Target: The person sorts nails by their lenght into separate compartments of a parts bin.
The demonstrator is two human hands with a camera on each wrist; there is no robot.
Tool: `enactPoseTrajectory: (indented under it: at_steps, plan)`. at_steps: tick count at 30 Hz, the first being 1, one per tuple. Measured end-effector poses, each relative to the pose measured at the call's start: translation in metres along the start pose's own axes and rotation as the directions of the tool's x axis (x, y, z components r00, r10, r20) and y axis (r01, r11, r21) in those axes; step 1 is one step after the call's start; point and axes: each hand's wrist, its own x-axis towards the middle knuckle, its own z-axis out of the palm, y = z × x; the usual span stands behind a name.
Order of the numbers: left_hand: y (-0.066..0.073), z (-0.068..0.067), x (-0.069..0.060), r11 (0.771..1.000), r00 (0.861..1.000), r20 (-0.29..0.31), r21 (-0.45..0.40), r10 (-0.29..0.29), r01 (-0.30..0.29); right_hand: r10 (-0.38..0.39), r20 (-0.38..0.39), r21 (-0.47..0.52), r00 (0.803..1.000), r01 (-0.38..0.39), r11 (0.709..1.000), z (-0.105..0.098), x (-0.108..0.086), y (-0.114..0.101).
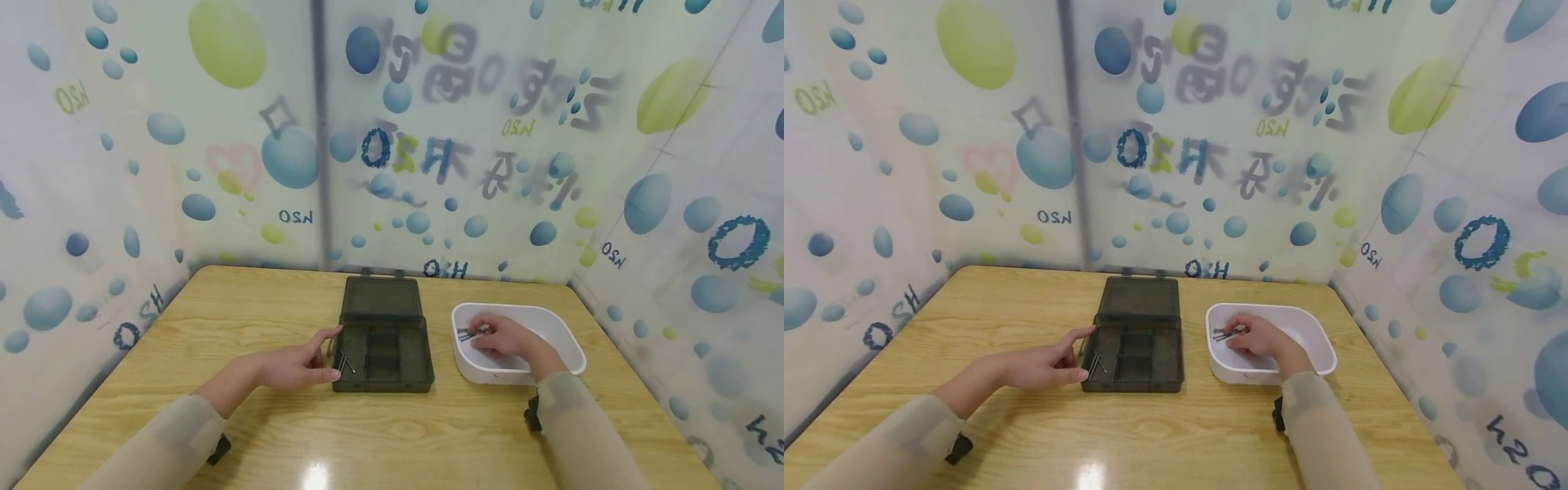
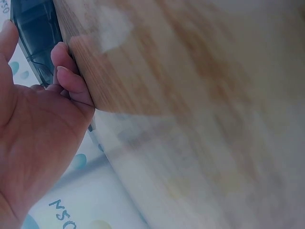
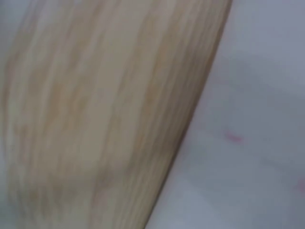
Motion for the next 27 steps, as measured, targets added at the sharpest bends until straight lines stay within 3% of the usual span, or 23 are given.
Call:
enactPoseTrajectory:
  at_steps: [13, 27]
  plan:
    - [-0.0009, 0.0002, -0.0001, 1.000, 1.000, 0.000, -0.004, 0.003, -0.003, 0.060, -0.016, -0.048, 0.998, -0.061, 0.997, 0.0055, -0.0012, -0.0049]
    - [-0.0003, 0.0004, -0.0002, 1.000, 1.000, 0.003, -0.006, -0.004, 0.004, 0.072, 0.000, -0.132, 0.997, -0.072, 0.989, 0.0061, -0.0002, -0.0057]
